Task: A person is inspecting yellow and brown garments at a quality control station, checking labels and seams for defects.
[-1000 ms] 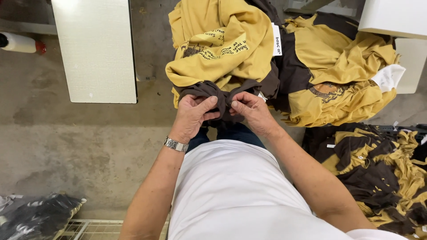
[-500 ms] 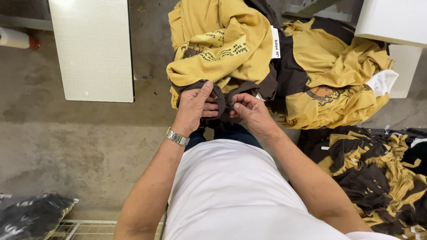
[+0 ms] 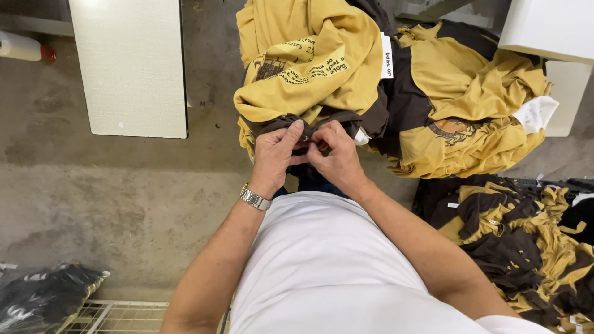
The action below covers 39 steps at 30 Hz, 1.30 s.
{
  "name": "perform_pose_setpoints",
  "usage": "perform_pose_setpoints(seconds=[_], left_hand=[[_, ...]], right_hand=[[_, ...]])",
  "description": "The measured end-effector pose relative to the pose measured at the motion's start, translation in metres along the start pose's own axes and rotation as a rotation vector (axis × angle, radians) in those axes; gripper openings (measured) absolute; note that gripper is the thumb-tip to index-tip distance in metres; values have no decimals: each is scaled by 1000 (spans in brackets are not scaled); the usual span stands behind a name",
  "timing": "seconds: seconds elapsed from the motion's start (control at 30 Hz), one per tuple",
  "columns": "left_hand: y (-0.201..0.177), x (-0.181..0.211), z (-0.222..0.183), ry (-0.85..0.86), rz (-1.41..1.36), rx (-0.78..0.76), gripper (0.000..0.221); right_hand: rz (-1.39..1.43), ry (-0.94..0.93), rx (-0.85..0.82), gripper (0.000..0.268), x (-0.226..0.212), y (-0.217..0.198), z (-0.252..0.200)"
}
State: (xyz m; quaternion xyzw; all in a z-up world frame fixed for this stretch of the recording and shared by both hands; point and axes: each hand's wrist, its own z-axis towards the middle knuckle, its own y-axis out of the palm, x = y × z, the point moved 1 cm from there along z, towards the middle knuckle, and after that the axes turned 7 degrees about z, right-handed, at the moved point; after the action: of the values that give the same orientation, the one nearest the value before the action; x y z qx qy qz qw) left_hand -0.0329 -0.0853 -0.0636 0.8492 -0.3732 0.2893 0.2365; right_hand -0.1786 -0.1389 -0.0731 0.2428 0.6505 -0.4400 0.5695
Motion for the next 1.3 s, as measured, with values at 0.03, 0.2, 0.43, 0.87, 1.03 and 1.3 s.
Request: perform_pose_setpoints(seconds=[0.03, 0.2, 0.43, 0.87, 1.03, 1.3], left_hand=[[1, 8, -5, 7, -12, 7, 37], [-6, 14, -9, 61, 72, 1, 41], [-4, 18, -14, 46, 57, -47, 42], [-14, -2, 1, 83, 183, -134, 43], [-14, -15, 5, 19, 97, -166, 43], [-18, -6, -6, -53, 37, -169, 34]], right_hand=[[46, 15, -7, 9, 0, -1, 2], [209, 224, -154, 9, 19, -6, 1], [315, 431, -174, 8, 6, -9, 4], [372, 455, -159, 4, -6, -4, 5], [463, 545, -190, 5, -33, -11, 12], [453, 544, -168, 3, -19, -10, 8]])
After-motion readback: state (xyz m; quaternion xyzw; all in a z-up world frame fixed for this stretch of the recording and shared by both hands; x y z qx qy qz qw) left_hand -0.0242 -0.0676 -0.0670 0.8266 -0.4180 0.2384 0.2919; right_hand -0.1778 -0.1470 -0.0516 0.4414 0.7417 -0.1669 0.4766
